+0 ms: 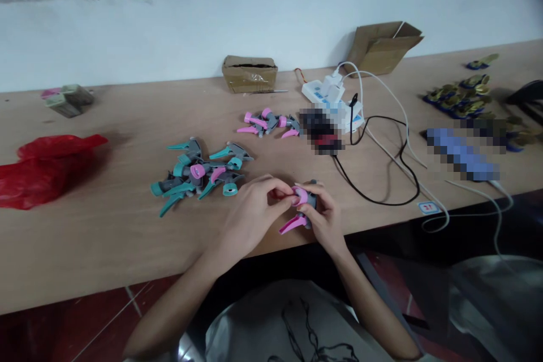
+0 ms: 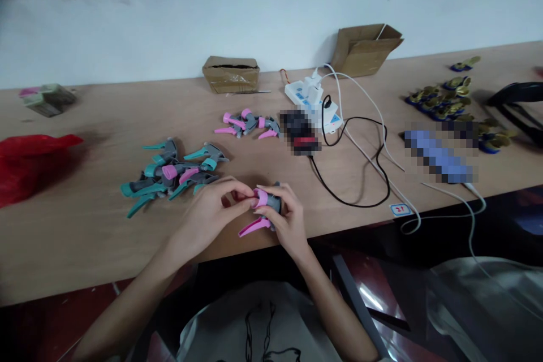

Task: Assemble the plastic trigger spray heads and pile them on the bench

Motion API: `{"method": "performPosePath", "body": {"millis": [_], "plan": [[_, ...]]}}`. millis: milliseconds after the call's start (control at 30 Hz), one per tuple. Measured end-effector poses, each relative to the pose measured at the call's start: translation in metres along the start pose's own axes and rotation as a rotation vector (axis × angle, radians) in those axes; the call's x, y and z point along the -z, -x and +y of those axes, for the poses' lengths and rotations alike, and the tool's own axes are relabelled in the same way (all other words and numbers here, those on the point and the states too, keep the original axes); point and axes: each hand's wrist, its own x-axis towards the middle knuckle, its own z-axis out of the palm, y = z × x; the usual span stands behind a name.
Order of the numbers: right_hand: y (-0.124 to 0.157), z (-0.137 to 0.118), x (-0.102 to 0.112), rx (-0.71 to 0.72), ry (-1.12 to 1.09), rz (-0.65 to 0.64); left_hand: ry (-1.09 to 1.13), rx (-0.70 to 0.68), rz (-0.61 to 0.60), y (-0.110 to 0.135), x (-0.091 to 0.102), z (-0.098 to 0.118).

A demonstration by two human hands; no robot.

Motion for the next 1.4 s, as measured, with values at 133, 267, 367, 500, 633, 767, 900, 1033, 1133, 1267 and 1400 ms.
{"method": "performPosePath", "body": {"millis": [133, 267, 367, 500, 633, 767, 900, 1033, 1133, 1267, 1400], "plan": [[0.001, 0.001, 0.005, -0.045, -0.092, -0.031, 0.057, -0.043, -0.015, 0.001, -0.003, 0.001], [0.004, 0.009, 0.009, -0.098, -0.145, -0.069, 0.048, -0.113, -0.081, 0.000, 0.001, 0.003], [0.005, 0.014, 0.010, -0.114, -0.189, -0.092, 0.033, -0.132, -0.107, 0.000, 0.006, 0.004], [0.004, 0.015, 0.010, -0.117, -0.227, -0.129, 0.061, -0.113, -0.108, 0.003, 0.008, 0.004], [0.003, 0.010, 0.010, -0.124, -0.242, -0.159, 0.095, -0.107, -0.103, 0.008, 0.008, 0.005], [0.004, 0.010, 0.008, -0.133, -0.267, -0.183, 0.043, -0.114, -0.129, 0.007, 0.013, 0.010], [0.004, 0.013, 0.007, -0.146, -0.274, -0.174, 0.018, -0.112, -0.131, 0.006, 0.018, 0.018], [0.003, 0.015, 0.010, -0.151, -0.275, -0.152, 0.021, -0.121, -0.165, 0.011, 0.020, 0.018], [0.002, 0.015, 0.011, -0.155, -0.279, -0.151, -0.088, -0.124, -0.227, 0.014, 0.016, 0.012], [0.001, 0.009, 0.004, -0.176, -0.293, -0.199, -0.164, -0.172, -0.205, 0.014, 0.008, 0.007], [-0.003, 0.003, -0.002, -0.213, -0.346, -0.292, -0.216, -0.186, -0.165, 0.009, 0.016, 0.002]]}}
